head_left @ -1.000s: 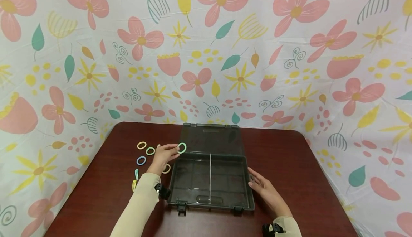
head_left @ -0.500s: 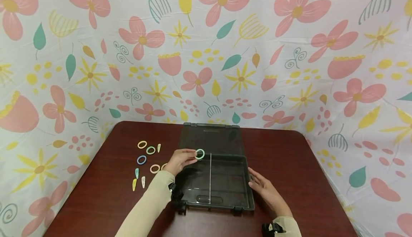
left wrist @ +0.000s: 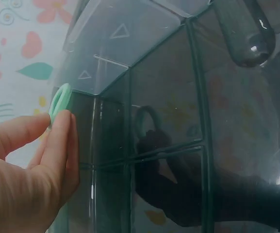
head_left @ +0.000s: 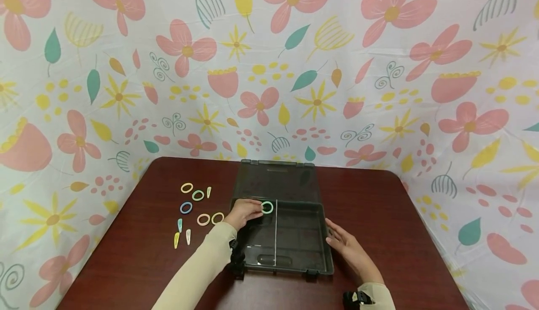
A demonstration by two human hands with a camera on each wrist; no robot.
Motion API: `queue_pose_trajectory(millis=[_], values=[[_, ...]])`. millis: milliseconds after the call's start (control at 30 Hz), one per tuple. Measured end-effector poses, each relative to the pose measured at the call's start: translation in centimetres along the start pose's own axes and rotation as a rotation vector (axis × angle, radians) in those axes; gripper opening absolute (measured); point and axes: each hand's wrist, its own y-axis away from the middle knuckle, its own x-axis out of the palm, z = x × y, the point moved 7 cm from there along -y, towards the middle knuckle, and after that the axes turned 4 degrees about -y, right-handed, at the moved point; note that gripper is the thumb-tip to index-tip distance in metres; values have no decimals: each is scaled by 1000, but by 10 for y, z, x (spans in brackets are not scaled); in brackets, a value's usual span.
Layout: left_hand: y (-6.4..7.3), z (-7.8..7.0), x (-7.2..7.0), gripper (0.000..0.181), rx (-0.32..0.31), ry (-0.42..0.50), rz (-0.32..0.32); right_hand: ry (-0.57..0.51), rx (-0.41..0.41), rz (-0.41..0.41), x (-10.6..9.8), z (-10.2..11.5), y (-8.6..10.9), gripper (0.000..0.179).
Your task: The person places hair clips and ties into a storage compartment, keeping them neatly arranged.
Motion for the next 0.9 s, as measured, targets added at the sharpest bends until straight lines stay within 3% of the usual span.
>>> queue_pose_trajectory(millis=[400, 900], values=[[-4, 7, 4, 24, 9, -105, -19, -8, -1, -1, -1, -1, 0, 61], [-7, 8, 12, 25, 15, -133, -21, 4, 16, 9, -2, -4, -1, 63]])
